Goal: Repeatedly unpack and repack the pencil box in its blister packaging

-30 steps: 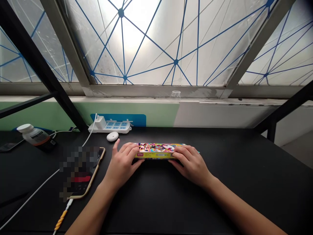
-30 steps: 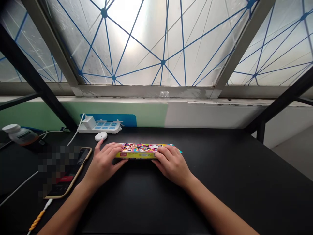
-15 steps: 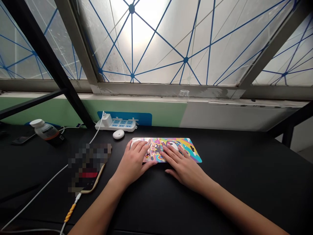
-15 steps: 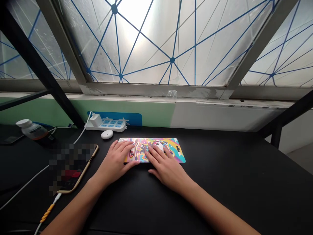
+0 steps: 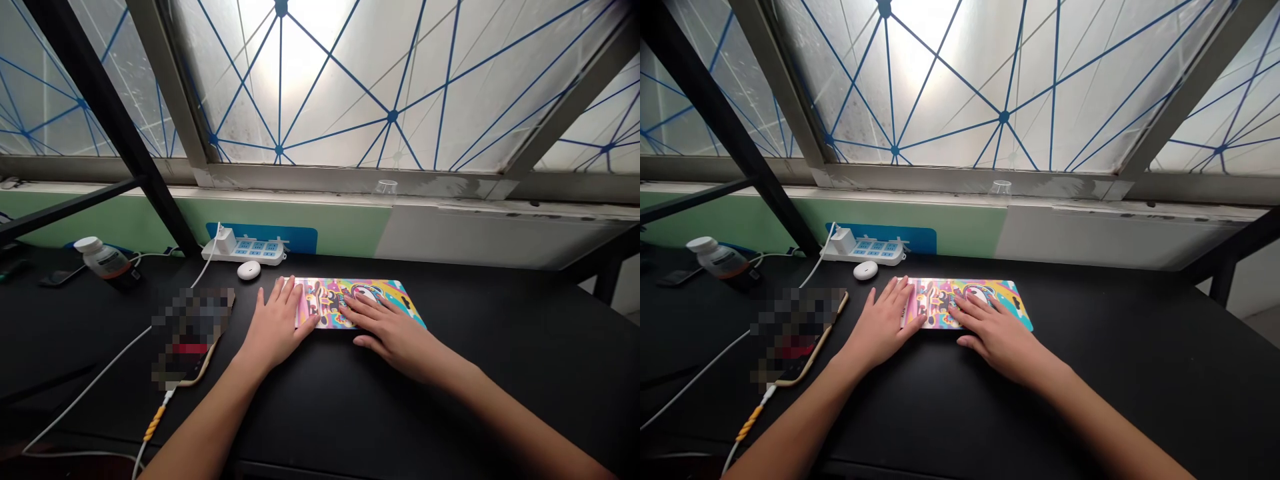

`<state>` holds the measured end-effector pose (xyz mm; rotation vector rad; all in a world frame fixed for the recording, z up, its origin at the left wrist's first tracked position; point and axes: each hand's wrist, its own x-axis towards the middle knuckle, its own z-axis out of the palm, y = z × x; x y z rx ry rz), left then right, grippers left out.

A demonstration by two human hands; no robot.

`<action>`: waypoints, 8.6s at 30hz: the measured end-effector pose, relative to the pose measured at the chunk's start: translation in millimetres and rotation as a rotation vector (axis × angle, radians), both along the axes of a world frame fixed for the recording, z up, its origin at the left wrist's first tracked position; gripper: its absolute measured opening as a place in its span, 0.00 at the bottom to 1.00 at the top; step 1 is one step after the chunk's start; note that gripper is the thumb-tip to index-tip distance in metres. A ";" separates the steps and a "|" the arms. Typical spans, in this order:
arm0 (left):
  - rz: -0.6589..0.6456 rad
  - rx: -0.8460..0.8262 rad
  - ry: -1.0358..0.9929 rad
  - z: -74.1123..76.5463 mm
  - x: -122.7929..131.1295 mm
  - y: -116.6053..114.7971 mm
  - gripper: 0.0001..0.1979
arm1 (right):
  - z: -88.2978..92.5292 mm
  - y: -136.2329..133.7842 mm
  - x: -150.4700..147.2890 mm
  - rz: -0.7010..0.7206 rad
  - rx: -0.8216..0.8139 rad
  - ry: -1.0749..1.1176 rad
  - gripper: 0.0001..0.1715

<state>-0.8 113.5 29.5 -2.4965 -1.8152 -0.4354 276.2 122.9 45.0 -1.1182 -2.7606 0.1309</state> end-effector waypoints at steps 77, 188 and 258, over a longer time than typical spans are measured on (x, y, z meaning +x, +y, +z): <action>-0.133 0.200 -0.054 7.9 47.6 57.0 0.16 | 0.3 71.8 -1.2 -0.380 0.067 0.067 0.26; -0.042 -0.165 -0.508 -17.2 -21.8 -71.6 0.37 | -12.3 -13.6 -66.8 -0.287 0.356 0.244 0.12; -0.007 -0.085 -0.093 18.7 28.0 49.6 0.34 | -12.8 -17.5 -15.5 0.014 0.173 0.240 0.22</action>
